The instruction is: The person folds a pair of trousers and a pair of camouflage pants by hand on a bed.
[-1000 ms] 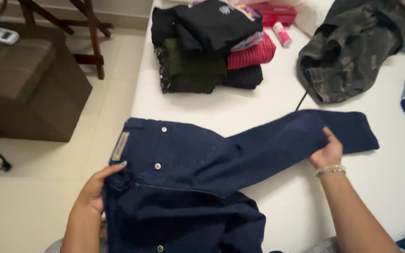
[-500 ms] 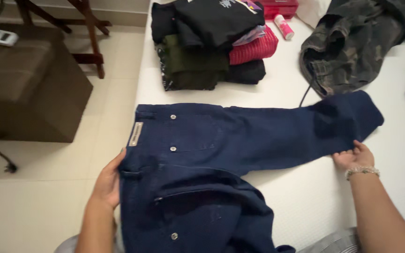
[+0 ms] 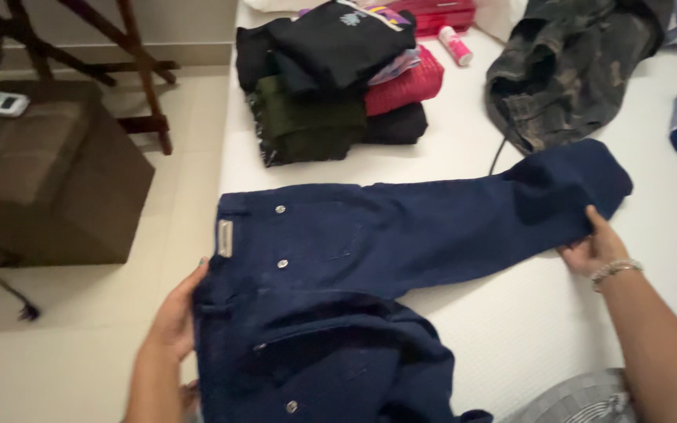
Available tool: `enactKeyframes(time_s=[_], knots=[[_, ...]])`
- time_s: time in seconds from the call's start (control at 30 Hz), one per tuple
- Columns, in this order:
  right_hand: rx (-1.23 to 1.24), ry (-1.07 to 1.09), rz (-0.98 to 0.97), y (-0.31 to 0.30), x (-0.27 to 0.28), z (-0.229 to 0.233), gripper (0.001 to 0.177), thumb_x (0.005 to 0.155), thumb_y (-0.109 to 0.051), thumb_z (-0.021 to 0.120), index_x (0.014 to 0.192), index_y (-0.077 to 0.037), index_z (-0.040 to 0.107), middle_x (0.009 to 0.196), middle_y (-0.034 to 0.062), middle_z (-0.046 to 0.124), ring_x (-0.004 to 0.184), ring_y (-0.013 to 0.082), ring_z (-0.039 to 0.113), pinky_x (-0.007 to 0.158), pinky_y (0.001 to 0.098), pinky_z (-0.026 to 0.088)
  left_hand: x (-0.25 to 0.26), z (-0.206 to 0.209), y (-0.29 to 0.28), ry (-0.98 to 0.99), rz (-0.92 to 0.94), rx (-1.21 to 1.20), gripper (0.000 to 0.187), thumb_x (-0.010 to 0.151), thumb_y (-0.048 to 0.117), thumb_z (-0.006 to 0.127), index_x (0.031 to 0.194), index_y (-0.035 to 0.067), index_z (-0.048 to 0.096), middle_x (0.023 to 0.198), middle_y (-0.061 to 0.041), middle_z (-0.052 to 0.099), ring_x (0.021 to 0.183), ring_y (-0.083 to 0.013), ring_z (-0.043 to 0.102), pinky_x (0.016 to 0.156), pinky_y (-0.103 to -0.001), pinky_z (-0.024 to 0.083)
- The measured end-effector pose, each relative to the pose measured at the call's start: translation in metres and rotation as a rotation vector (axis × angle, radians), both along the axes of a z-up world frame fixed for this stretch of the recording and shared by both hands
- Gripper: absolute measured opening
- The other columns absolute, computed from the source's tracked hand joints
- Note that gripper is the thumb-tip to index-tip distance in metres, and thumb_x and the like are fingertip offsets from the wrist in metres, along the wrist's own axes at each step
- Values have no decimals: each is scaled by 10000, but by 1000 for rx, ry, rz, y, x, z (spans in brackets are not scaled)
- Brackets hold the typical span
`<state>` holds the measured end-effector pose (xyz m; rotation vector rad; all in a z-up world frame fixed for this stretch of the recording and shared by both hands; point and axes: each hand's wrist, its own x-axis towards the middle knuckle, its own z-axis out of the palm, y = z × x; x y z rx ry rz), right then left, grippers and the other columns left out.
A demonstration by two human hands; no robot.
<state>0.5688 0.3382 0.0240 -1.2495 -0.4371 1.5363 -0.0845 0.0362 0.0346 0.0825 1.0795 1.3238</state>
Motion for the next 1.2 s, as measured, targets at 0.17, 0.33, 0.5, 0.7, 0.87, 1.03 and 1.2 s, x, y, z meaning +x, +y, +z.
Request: enactKeyframes(time_s=[0.17, 0.33, 0.5, 0.7, 0.87, 1.03, 1.2], knots=[[131, 146, 12, 5, -2, 3, 487, 920, -257, 661, 1385, -144, 573, 1429, 20, 645, 1377, 241, 574, 1232, 491, 354, 30, 23, 54, 1245, -14, -265, 527, 928, 324, 648, 1327, -18, 606, 1285, -243, 629, 1129, -392, 607, 949, -554, 488], [221, 264, -13, 0, -8, 27, 528, 930, -369, 667, 1381, -103, 601, 1421, 85, 651, 1360, 284, 571, 1195, 512, 349, 158, 33, 131, 2020, -199, 50, 644, 878, 348, 656, 1436, 72, 492, 1530, -158, 457, 1413, -345, 418, 1084, -725, 298], [302, 364, -69, 6, -4, 39, 549, 915, -399, 655, 1374, -102, 610, 1395, 106, 657, 1318, 303, 593, 1148, 512, 398, 281, 1, 180, 1914, -582, 202, 738, 945, 507, 548, 1524, 86, 367, 1637, -112, 268, 1504, -379, 238, 1156, -695, 156], [412, 402, -189, 28, 47, 33, 386, 1000, -235, 717, 1313, -47, 591, 1338, 107, 640, 1271, 279, 610, 1164, 459, 473, 306, -35, 167, 2164, -294, 268, 757, 986, 537, 435, 1562, 60, 318, 1671, -111, 256, 1513, -465, 210, 1168, -703, 83], [268, 335, -306, 23, 87, 4, 368, 891, -115, 639, 1253, -57, 624, 1296, 116, 690, 1230, 294, 666, 1131, 516, 483, 305, -40, 164, 2167, -285, 316, 729, 965, 554, 431, 1569, 159, 330, 1668, -87, 253, 1500, -478, 176, 1140, -741, 62], [268, 398, -346, -7, 99, 22, 387, 953, -213, 620, 1301, -42, 617, 1333, 120, 678, 1238, 292, 650, 1127, 501, 453, 307, -35, 160, 2206, -320, 335, 749, 934, 579, 432, 1563, 186, 327, 1654, -95, 241, 1486, -502, 179, 1107, -767, 49], [304, 337, -339, 24, 118, 7, 381, 998, -195, 636, 1328, -6, 604, 1332, 135, 680, 1241, 302, 648, 1136, 486, 473, 308, -36, 163, 2201, -319, 351, 753, 932, 591, 429, 1570, 207, 320, 1664, -91, 234, 1480, -511, 178, 1105, -774, 46]])
